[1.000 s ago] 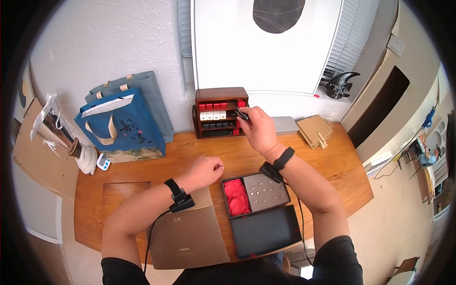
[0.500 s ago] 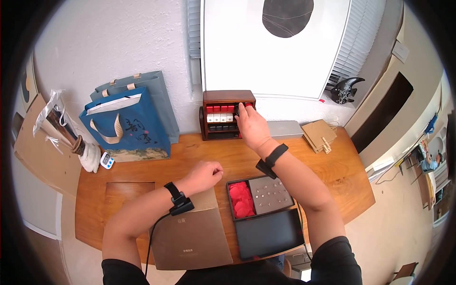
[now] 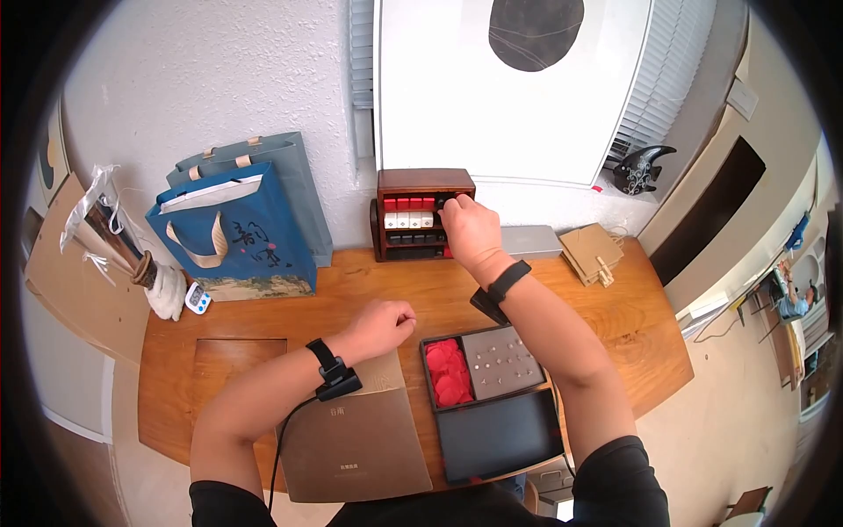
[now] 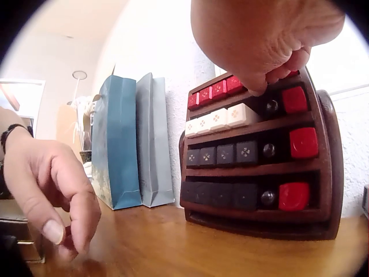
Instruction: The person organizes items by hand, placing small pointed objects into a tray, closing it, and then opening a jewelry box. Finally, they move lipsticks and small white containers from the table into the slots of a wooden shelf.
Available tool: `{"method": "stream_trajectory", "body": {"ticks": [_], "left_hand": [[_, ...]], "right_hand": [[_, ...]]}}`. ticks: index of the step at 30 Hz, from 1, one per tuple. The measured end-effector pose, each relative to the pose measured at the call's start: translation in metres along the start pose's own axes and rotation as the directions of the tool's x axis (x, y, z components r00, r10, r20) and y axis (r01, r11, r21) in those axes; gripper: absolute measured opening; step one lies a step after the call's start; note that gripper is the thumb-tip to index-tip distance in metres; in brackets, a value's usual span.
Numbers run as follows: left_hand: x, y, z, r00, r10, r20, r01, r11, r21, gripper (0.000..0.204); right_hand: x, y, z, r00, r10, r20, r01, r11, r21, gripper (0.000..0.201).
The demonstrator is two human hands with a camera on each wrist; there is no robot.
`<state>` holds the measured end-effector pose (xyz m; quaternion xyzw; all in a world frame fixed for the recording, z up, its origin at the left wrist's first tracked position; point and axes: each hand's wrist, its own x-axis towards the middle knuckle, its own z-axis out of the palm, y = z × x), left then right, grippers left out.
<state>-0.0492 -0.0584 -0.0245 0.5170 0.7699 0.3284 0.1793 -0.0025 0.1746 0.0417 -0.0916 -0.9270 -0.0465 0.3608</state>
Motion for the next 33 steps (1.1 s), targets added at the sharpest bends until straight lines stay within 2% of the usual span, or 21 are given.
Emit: {"method": "stream_trajectory", "body": {"ticks": [4, 6, 7, 9, 10, 12, 13, 15, 21, 27, 30, 33], "left_hand": [[-0.001, -0.003, 0.000, 1.000, 0.001, -0.003, -0.001, 1.000, 0.001, 0.020], [-0.001, -0.006, 0.002, 1.000, 0.006, -0.011, -0.006, 1.000, -0.018, 0.021], [-0.001, -0.007, 0.002, 1.000, 0.007, -0.011, -0.007, 1.000, -0.019, 0.021], [0.001, -0.008, 0.002, 1.000, -0.003, 0.001, 0.003, 0.999, -0.038, 0.021], [0.002, -0.009, 0.003, 1.000, 0.000, 0.005, 0.000, 0.999, -0.038, 0.021], [0.006, -0.010, 0.004, 1.000, -0.018, 0.026, 0.019, 0.999, -0.035, 0.020], [0.007, -0.009, 0.005, 0.999, -0.017, 0.028, 0.018, 0.999, -0.034, 0.020], [0.009, -0.007, 0.006, 0.999, -0.019, 0.042, 0.019, 1.000, 0.001, 0.021], [0.014, -0.004, 0.010, 0.998, -0.027, 0.063, 0.024, 0.999, 0.044, 0.023], [0.015, -0.010, 0.011, 0.997, -0.017, 0.074, 0.015, 1.000, 0.021, 0.023], [0.014, -0.008, 0.010, 0.996, -0.035, 0.078, 0.035, 0.999, 0.004, 0.022], [0.015, -0.009, 0.011, 0.996, -0.032, 0.080, 0.031, 0.999, 0.016, 0.023]], "right_hand": [[-0.014, 0.008, 0.000, 0.999, -0.008, -0.038, 0.011, 0.997, 0.074, 0.021], [-0.024, 0.015, -0.005, 0.989, 0.016, 0.146, -0.029, 0.996, 0.087, 0.015], [-0.029, 0.019, -0.006, 0.989, 0.016, 0.148, -0.029, 0.996, 0.086, 0.015], [-0.040, 0.030, -0.005, 0.903, 0.123, 0.411, -0.127, 0.992, -0.018, 0.019], [-0.044, 0.036, -0.003, 0.903, 0.128, 0.411, -0.131, 0.991, -0.021, 0.019], [-0.051, 0.047, 0.003, 0.786, 0.228, 0.575, -0.200, 0.973, -0.112, 0.026], [-0.051, 0.047, 0.001, 0.785, 0.230, 0.574, -0.203, 0.973, -0.112, 0.026], [-0.052, 0.047, -0.003, 0.726, 0.288, 0.625, -0.273, 0.954, -0.123, 0.035], [-0.047, 0.052, 0.011, 0.705, 0.307, 0.639, -0.371, 0.928, -0.036, 0.052], [-0.034, 0.038, 0.006, 0.659, 0.331, 0.675, -0.394, 0.917, -0.065, 0.058], [-0.038, 0.044, 0.015, 0.659, 0.339, 0.672, -0.427, 0.903, -0.037, 0.059], [-0.030, 0.031, -0.007, 0.620, 0.332, 0.711, -0.421, 0.905, -0.057, 0.058]]}}
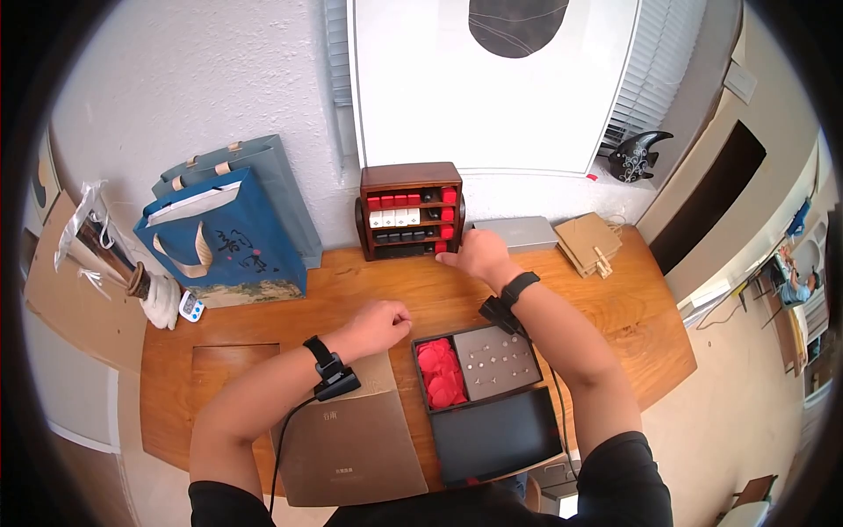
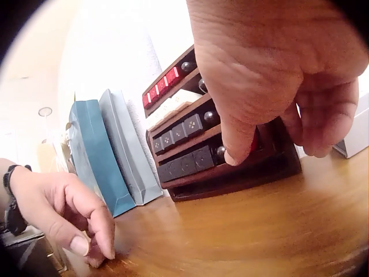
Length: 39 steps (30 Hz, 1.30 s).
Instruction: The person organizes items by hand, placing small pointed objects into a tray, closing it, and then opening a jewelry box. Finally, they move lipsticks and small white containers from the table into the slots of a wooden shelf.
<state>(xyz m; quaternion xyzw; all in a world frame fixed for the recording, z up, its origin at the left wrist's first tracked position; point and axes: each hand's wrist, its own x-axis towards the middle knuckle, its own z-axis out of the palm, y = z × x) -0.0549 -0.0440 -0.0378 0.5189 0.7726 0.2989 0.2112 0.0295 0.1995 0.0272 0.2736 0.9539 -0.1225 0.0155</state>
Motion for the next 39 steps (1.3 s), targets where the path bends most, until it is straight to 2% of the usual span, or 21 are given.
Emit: {"method": "stream_trajectory", "body": {"ticks": [1, 3, 6, 12, 19, 25, 39], "left_hand": [[0.001, 0.000, 0.001, 1.000, 0.004, 0.002, -0.004, 1.000, 0.000, 0.023], [0.002, 0.000, 0.000, 1.000, -0.016, 0.016, 0.016, 1.000, 0.017, 0.023], [-0.002, 0.004, -0.002, 0.999, -0.028, 0.019, 0.028, 0.999, 0.015, 0.023], [-0.002, 0.004, -0.001, 0.999, -0.031, 0.022, 0.031, 0.999, 0.013, 0.023], [0.000, 0.000, 0.003, 1.000, 0.010, 0.016, -0.010, 1.000, 0.013, 0.023], [-0.005, 0.005, 0.000, 0.999, -0.023, 0.032, 0.023, 1.000, 0.021, 0.023], [-0.005, 0.003, 0.001, 0.999, -0.025, 0.032, 0.024, 0.999, 0.025, 0.023]], "right_hand": [[0.004, 0.005, 0.007, 1.000, 0.004, -0.002, -0.004, 1.000, -0.001, 0.058], [0.021, 0.018, 0.029, 0.985, -0.023, -0.169, 0.028, 0.999, 0.027, 0.053], [0.025, 0.024, 0.029, 0.996, -0.023, -0.085, 0.028, 0.998, 0.057, 0.058], [0.016, 0.014, 0.015, 1.000, 0.011, -0.026, -0.011, 1.000, 0.013, 0.061], [-0.009, -0.017, -0.008, 0.997, 0.073, -0.024, -0.074, 0.995, -0.060, 0.065], [-0.006, -0.029, -0.008, 0.993, 0.107, -0.044, -0.109, 0.993, -0.051, 0.067], [0.001, -0.016, 0.002, 0.996, 0.077, -0.038, -0.078, 0.997, -0.013, 0.065]]}}
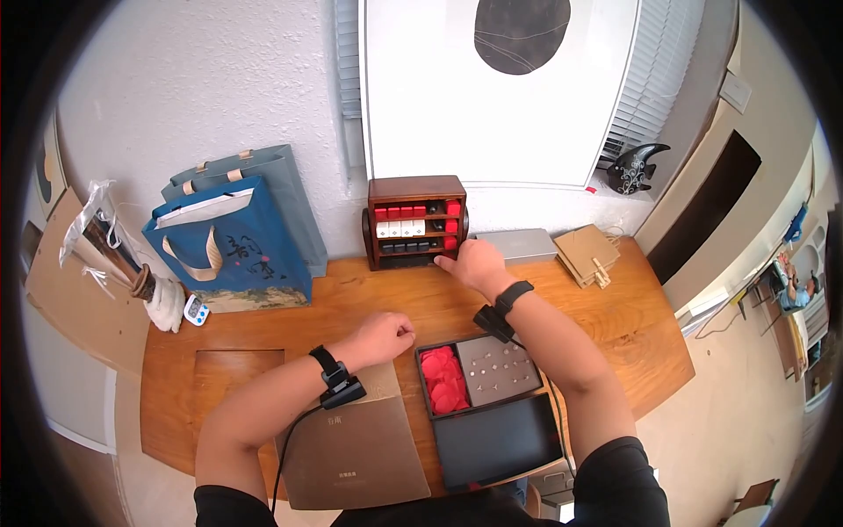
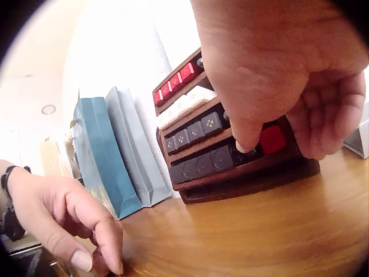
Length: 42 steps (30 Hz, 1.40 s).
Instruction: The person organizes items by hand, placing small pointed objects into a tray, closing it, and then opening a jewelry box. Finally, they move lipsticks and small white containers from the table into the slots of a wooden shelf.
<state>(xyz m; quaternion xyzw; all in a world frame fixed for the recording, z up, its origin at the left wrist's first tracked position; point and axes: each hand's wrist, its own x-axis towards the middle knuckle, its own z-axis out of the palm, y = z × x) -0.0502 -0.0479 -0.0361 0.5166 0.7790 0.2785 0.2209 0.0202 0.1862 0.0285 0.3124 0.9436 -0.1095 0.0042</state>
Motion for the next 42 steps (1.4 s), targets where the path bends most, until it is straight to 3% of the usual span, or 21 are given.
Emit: {"method": "stream_trajectory", "body": {"ticks": [7, 9, 10, 12, 13, 14, 15, 16, 17, 20, 23, 25, 26, 27, 31, 34, 36, 37, 39, 40, 42], "left_hand": [[-0.007, 0.000, -0.001, 1.000, -0.014, 0.016, 0.015, 0.998, -0.057, 0.024], [-0.011, 0.003, -0.006, 1.000, -0.026, 0.007, 0.027, 1.000, -0.014, 0.025], [-0.013, 0.003, -0.007, 0.999, -0.041, 0.027, 0.042, 0.999, -0.030, 0.025], [-0.016, 0.000, -0.010, 0.998, -0.056, 0.018, 0.056, 0.998, -0.026, 0.025], [-0.019, 0.000, -0.012, 0.999, -0.046, 0.001, 0.046, 0.998, -0.032, 0.024], [-0.024, 0.002, -0.016, 0.999, -0.035, -0.022, 0.034, 0.999, -0.037, 0.023], [-0.029, 0.006, -0.022, 0.999, -0.044, -0.012, 0.043, 0.998, -0.052, 0.023], [-0.034, 0.011, -0.030, 0.996, 0.038, -0.084, -0.040, 0.999, -0.015, 0.022], [-0.041, 0.018, -0.036, 0.981, 0.123, -0.152, -0.120, 0.992, 0.029, 0.021], [-0.058, 0.040, -0.059, 0.961, 0.193, -0.200, -0.189, 0.981, 0.041, 0.019], [-0.074, 0.035, -0.057, 0.988, 0.116, -0.103, -0.112, 0.993, 0.044, 0.022], [-0.092, 0.026, -0.043, 0.983, 0.149, -0.106, -0.135, 0.982, 0.130, 0.025], [-0.101, 0.023, -0.034, 0.978, 0.185, -0.101, -0.160, 0.964, 0.213, 0.030], [-0.109, 0.024, -0.031, 0.995, 0.097, -0.026, -0.090, 0.977, 0.192, 0.042], [-0.137, 0.024, -0.027, 0.986, 0.147, -0.078, -0.121, 0.954, 0.273, 0.050], [-0.160, 0.021, -0.035, 0.988, 0.151, -0.028, -0.131, 0.924, 0.358, 0.055], [-0.182, 0.024, -0.041, 0.998, -0.050, -0.048, 0.063, 0.940, 0.334, 0.058], [-0.193, 0.020, -0.039, 0.998, -0.049, -0.044, 0.061, 0.940, 0.336, 0.058], [-0.217, 0.013, -0.034, 0.968, -0.131, -0.213, 0.191, 0.937, 0.292, 0.058], [-0.228, 0.010, -0.032, 0.968, -0.131, -0.212, 0.191, 0.937, 0.292, 0.058], [-0.249, 0.005, -0.028, 0.912, -0.270, -0.308, 0.334, 0.925, 0.179, 0.060]], "right_hand": [[-0.022, 0.008, -0.009, 0.998, -0.038, 0.041, 0.037, 0.999, 0.022, 0.060], [-0.033, 0.020, -0.004, 0.993, -0.110, -0.033, 0.113, 0.989, 0.101, 0.053], [-0.041, 0.027, -0.003, 0.995, -0.103, -0.004, 0.103, 0.989, 0.103, 0.053], [-0.062, 0.038, -0.008, 0.971, -0.226, -0.071, 0.237, 0.945, 0.224, 0.047], [-0.078, 0.038, -0.013, 0.970, -0.227, -0.089, 0.242, 0.942, 0.232, 0.035], [-0.092, 0.042, -0.013, 0.973, -0.223, -0.064, 0.232, 0.945, 0.233, 0.035], [-0.106, 0.048, -0.014, 0.947, -0.298, -0.120, 0.320, 0.915, 0.247, 0.033], [-0.120, 0.052, -0.015, 0.912, -0.369, -0.181, 0.406, 0.877, 0.257, 0.032], [-0.136, 0.054, -0.019, 0.916, -0.366, -0.166, 0.399, 0.879, 0.261, 0.032], [-0.177, 0.061, -0.024, 0.897, -0.406, -0.172, 0.437, 0.872, 0.221, 0.027], [-0.205, 0.070, -0.017, 0.913, -0.381, -0.150, 0.404, 0.895, 0.189, 0.028], [-0.217, 0.076, -0.011, 0.858, -0.472, -0.203, 0.494, 0.867, 0.072, 0.038], [-0.225, 0.078, -0.008, 0.862, -0.466, -0.200, 0.488, 0.870, 0.073, 0.038], [-0.232, 0.079, -0.006, 0.874, -0.464, -0.144, 0.476, 0.877, 0.064, 0.046], [-0.256, 0.084, 0.006, 0.887, -0.458, -0.056, 0.460, 0.888, 0.022, 0.074], [-0.279, 0.080, 0.011, 0.899, -0.433, -0.059, 0.432, 0.901, -0.028, 0.085], [-0.290, 0.084, 0.014, 0.903, -0.429, -0.024, 0.429, 0.903, 0.010, 0.088], [-0.296, 0.084, 0.015, 0.912, -0.408, -0.034, 0.410, 0.911, 0.043, 0.089], [-0.307, 0.088, 0.018, 0.922, -0.385, -0.047, 0.388, 0.918, 0.077, 0.089], [-0.312, 0.090, 0.021, 0.928, -0.369, -0.046, 0.372, 0.924, 0.093, 0.090], [-0.321, 0.096, 0.027, 0.935, -0.353, -0.043, 0.356, 0.928, 0.108, 0.091]]}}
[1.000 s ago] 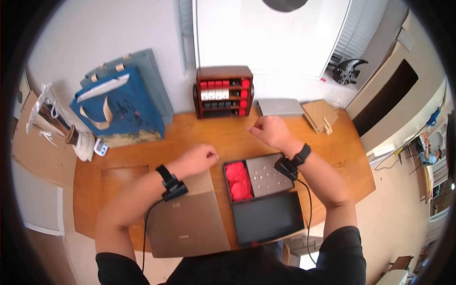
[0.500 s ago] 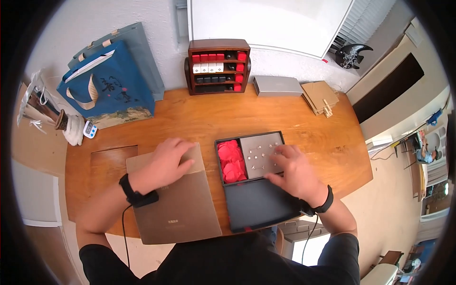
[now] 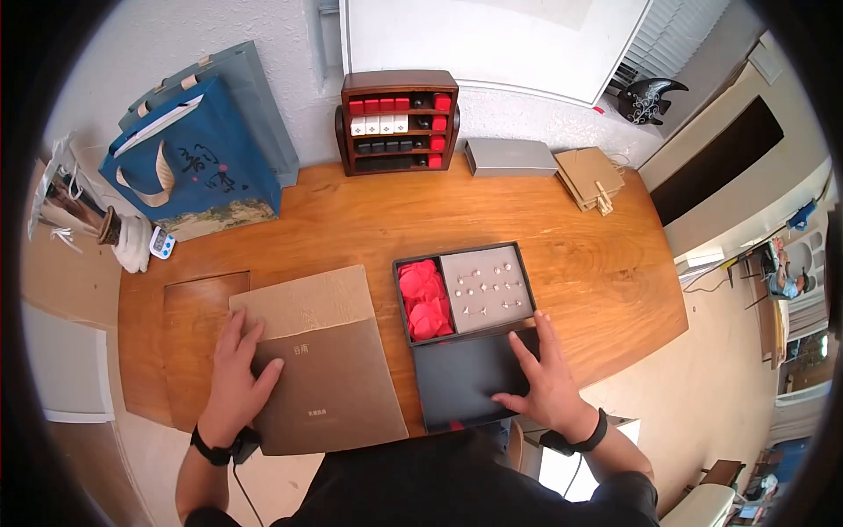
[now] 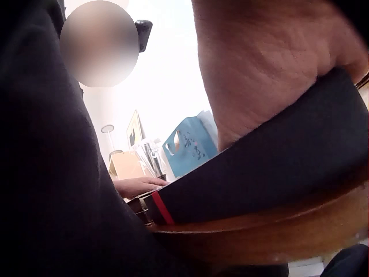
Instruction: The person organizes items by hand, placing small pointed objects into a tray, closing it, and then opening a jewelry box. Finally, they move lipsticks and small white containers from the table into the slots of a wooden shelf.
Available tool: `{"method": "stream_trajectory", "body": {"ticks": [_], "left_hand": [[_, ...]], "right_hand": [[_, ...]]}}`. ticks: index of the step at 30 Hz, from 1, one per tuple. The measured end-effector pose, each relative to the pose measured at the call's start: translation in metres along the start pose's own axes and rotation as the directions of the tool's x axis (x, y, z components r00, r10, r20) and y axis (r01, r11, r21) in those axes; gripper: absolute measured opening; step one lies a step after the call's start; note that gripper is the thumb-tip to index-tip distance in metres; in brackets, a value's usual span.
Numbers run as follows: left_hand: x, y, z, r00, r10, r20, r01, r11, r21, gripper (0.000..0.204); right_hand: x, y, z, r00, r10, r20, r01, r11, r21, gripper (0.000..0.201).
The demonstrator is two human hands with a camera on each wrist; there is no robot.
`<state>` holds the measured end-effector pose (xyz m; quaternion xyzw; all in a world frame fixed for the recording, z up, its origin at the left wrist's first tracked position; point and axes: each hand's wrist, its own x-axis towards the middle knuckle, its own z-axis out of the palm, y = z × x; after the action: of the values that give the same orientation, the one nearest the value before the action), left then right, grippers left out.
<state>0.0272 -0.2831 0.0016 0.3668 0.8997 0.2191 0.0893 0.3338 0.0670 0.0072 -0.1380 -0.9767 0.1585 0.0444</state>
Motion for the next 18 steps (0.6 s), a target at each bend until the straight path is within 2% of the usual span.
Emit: {"method": "stream_trajectory", "body": {"ticks": [2, 4, 7, 11, 14, 18], "left_hand": [[-0.014, -0.006, 0.001, 1.000, -0.013, -0.002, 0.013, 0.999, -0.036, 0.063], [-0.025, -0.007, 0.004, 0.999, -0.047, 0.013, 0.049, 0.955, -0.294, 0.066], [-0.031, -0.008, 0.016, 1.000, -0.013, -0.009, 0.009, 0.929, -0.370, 0.069], [-0.029, -0.009, 0.018, 1.000, 0.004, 0.020, 0.005, 0.910, -0.414, 0.070], [-0.023, 0.000, 0.018, 1.000, -0.008, 0.021, 0.016, 0.907, -0.420, 0.069], [-0.013, 0.008, 0.023, 0.999, 0.015, 0.047, 0.006, 0.908, -0.420, 0.067]], "right_hand": [[-0.011, 0.004, 0.005, 0.997, 0.007, -0.073, 0.001, 0.995, 0.104, 0.089], [-0.022, 0.007, 0.007, 0.996, -0.028, -0.088, 0.036, 0.994, 0.099, 0.086], [-0.033, 0.009, 0.014, 0.989, -0.073, -0.127, 0.087, 0.991, 0.106, 0.081], [-0.041, 0.014, 0.019, 0.971, -0.117, -0.209, 0.137, 0.987, 0.086, 0.079], [-0.040, 0.021, 0.024, 0.981, -0.063, -0.183, 0.076, 0.995, 0.065, 0.078], [-0.029, 0.027, 0.023, 0.980, -0.081, -0.181, 0.101, 0.990, 0.103, 0.077]]}}
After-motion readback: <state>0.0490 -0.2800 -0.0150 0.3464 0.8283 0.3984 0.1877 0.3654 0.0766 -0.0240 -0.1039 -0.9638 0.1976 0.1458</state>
